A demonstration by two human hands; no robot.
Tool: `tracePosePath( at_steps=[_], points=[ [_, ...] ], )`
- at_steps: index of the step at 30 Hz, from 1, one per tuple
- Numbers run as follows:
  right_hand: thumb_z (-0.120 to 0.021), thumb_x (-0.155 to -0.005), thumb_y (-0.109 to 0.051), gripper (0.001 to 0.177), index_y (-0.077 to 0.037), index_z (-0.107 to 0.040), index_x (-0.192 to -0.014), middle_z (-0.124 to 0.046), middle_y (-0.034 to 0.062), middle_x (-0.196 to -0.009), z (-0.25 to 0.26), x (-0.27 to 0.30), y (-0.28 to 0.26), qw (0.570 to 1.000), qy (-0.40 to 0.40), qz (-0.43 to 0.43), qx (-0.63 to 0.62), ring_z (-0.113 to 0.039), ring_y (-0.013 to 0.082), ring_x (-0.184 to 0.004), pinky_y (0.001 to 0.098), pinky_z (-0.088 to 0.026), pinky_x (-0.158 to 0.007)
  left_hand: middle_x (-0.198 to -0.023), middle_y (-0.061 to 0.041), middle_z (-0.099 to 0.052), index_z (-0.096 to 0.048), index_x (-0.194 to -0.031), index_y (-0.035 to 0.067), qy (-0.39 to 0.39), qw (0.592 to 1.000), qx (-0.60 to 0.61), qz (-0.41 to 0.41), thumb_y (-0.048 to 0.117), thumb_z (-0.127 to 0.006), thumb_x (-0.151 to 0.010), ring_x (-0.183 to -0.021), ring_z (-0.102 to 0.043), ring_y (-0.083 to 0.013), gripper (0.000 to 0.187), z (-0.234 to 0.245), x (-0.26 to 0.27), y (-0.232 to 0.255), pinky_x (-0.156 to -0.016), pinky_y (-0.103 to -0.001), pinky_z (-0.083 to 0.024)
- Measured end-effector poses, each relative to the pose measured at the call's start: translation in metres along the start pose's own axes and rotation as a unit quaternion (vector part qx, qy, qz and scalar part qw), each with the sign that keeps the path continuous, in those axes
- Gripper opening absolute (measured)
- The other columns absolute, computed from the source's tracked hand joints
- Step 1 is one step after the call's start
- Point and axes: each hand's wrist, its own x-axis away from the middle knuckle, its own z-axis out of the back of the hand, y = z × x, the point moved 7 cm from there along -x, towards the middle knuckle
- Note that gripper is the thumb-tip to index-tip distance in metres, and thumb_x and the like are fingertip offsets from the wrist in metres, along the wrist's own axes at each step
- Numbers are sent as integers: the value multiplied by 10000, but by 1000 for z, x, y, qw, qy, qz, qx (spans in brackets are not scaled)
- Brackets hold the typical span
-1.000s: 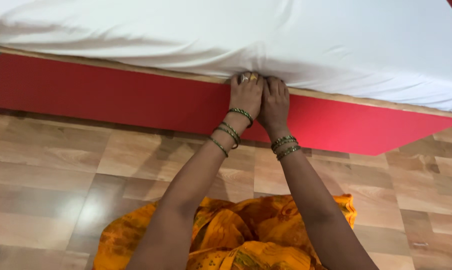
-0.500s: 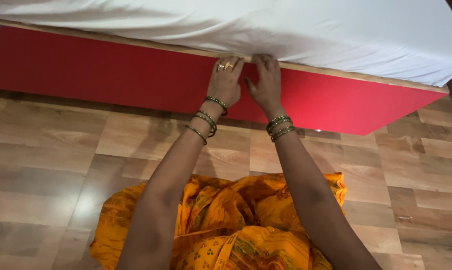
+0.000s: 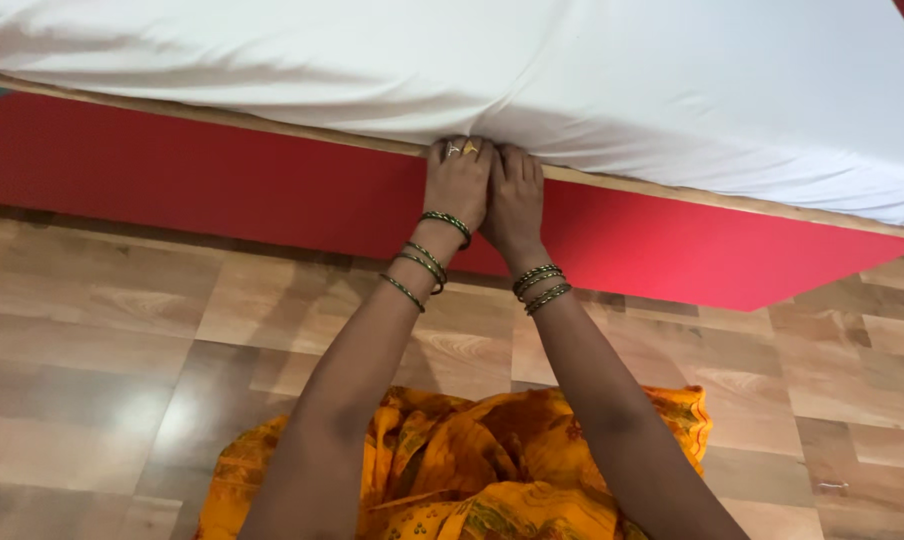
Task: The person is tucking a white bedsheet into the gap between the mattress and the red bed frame by hand. They use their fingers to push the fabric under the side of the mattress while moving along the length of the bed.
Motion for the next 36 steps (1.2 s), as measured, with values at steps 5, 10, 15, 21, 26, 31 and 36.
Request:
tracePosePath(
  at_steps=[5, 10, 15, 21, 26, 31, 36],
  points=[
    [-711, -872, -175, 577, 51, -545, -1377, -543, 230, -1282, -8, -1, 2, 1000, 1, 15, 24, -504, 408, -1230, 508, -384, -1117, -1227, -107, -642, -639, -1228, 42, 12, 1000, -6, -1, 119, -590, -886, -1213, -549, -269, 354, -9, 2, -2, -1086, -499, -342],
    [-758, -765, -156, 691, 79, -525, -1371, -516, 262, -1308, -4, 4, -1, 1000, -20, -1, 11, -462, 443, -1265, 536, -343, -1131, -1354, -111, -608, -599, -1344, 30, 13, 999, 30, 2, 73, -642, -832, -1322, -498, -273, 516, -12, 10, -6, -1166, -468, -312],
    [-841, -769, -138, 737, 8, -536, -1423, -509, 206, -1419, 5, 5, 5, 994, -52, -4, -100, -445, 424, -1360, 524, -333, -1201, -1441, -147, -542, -529, -1410, 9, -15, 997, 63, -35, 43, -694, -684, -1375, -436, -304, 745, -5, 23, -8, -1176, -507, -238],
    [-829, -751, -115, 731, 2, -544, -1414, -496, 220, -1435, 9, 16, -2, 995, -36, -1, -92, -406, 426, -1379, 529, -329, -1201, -1400, -146, -556, -564, -1372, 40, 17, 994, 107, 24, 20, -695, -725, -1363, -453, -326, 660, 26, 47, -26, -1199, -485, -276],
    [-805, -727, -100, 772, 3, -511, -1433, -526, 199, -1432, -14, 4, -31, 998, -57, 27, -25, -451, 398, -1388, 510, -330, -1203, -1327, -120, -603, -594, -1339, 51, 24, 998, 45, 34, 28, -696, -709, -1306, -497, -297, 639, 29, 31, -54, -1182, -510, -305],
    [-804, -718, -187, 753, 53, -509, -1369, -530, 244, -1360, -31, -14, -39, 999, -43, 6, -7, -465, 434, -1305, 527, -334, -1158, -1197, -91, -663, -671, -1137, 97, 5, 999, -1, 53, 96, -672, -716, -1241, -539, -298, 422, 17, 14, -58, -1082, -539, -349],
    [-749, -813, -218, 659, 49, -515, -1368, -535, 236, -1347, -44, -15, -37, 1000, -27, 2, 12, -481, 423, -1292, 515, -357, -1155, -1063, -61, -716, -702, -1017, 136, -13, 997, -37, 65, 163, -559, -926, -1154, -581, -253, 172, 3, -1, -61, -1037, -576, -374]
  ],
)
